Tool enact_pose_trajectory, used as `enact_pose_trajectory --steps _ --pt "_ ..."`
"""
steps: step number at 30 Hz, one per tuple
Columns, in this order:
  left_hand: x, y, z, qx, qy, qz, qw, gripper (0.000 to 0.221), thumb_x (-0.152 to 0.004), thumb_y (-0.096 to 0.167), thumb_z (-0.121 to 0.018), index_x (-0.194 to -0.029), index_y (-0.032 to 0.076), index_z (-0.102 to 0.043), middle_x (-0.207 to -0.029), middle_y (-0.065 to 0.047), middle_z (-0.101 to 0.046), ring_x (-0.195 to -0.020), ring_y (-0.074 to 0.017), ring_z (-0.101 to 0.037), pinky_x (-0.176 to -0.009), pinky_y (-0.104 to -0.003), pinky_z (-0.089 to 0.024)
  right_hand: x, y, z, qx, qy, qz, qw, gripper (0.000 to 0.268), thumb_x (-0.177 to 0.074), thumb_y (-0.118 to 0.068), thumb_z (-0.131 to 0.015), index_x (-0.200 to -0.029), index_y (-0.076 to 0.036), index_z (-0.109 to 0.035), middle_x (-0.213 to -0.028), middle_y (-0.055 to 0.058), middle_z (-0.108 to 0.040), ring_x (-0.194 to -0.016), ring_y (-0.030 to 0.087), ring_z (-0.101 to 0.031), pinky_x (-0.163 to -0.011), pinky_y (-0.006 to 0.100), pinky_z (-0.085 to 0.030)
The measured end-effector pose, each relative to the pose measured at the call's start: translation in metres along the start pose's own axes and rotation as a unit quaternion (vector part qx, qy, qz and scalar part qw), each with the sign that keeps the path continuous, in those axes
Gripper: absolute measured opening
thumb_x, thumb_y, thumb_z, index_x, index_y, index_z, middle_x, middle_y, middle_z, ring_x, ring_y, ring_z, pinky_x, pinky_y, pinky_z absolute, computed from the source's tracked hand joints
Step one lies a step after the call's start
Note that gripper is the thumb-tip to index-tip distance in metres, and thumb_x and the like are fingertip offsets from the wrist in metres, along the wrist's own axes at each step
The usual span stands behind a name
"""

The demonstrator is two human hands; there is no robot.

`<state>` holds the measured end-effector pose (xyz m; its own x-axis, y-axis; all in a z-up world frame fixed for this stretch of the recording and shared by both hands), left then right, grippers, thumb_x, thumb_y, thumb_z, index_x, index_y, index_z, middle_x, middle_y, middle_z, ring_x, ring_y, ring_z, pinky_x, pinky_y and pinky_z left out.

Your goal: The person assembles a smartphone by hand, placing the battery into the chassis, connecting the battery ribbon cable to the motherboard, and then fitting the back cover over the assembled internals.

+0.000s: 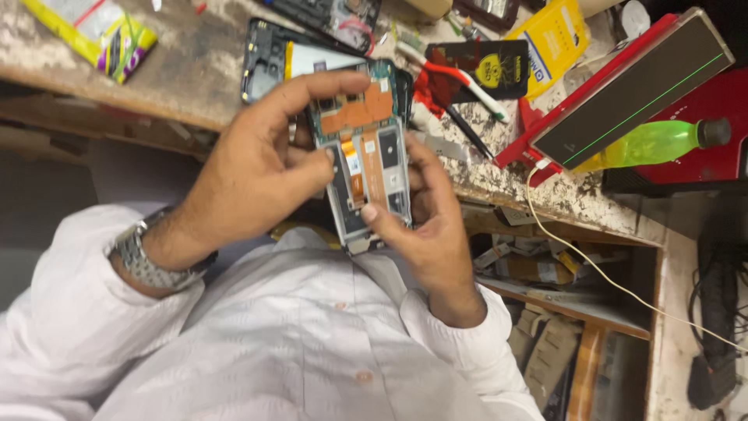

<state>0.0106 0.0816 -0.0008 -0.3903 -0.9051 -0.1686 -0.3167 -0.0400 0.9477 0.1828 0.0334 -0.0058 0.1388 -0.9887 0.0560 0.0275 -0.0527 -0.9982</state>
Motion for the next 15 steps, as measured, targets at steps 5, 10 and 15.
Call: enact_pose_trajectory --steps 5,10,15 --pt "0.000 0.000 -0.002 -0.018 -0.009 0.014 1.000 0.065 -0.084 -0.011 -0.050 -0.148 0.002 -0.045 -0.142 -0.005 -0.059 -0.097 -0.0021 -0.067 -0.073 -0.016 -0.059 -0.009 0.006 0.000 -0.015 -0.010 -0.003 1.000 0.067 -0.093 -0.001 -0.074 -0.152 0.003 -0.042 -0.132 0.011 -0.064 -0.122 0.016 -0.063 -0.107 0.032 -0.051" --pt "0.001 0.000 -0.003 -0.038 -0.036 0.000 0.999 0.064 -0.089 -0.009 -0.053 -0.151 0.004 -0.046 -0.137 -0.008 -0.063 -0.093 -0.0029 -0.066 -0.071 -0.016 -0.057 -0.012 0.013 0.000 -0.024 -0.013 -0.019 0.999 0.060 -0.093 -0.001 -0.075 -0.145 0.002 -0.047 -0.128 0.010 -0.066 -0.117 0.015 -0.065 -0.103 0.031 -0.053" --pt "0.000 -0.005 -0.003 -0.037 -0.044 0.002 0.998 0.065 -0.090 -0.009 -0.053 -0.153 0.004 -0.045 -0.139 -0.009 -0.063 -0.099 -0.0038 -0.068 -0.077 -0.017 -0.060 -0.011 0.018 0.002 -0.012 -0.004 -0.025 1.000 0.056 -0.092 -0.004 -0.076 -0.140 0.001 -0.050 -0.125 0.009 -0.067 -0.115 0.015 -0.066 -0.103 0.031 -0.054"
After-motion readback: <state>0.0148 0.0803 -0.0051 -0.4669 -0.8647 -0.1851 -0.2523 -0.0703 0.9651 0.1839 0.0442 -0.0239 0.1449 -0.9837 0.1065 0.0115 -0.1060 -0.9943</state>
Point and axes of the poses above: each hand's wrist, its own x-axis away from the middle knuckle, its own z-axis out of the back of the hand, y = z × x, the point moved 7 cm from there along -x, towards the middle knuckle
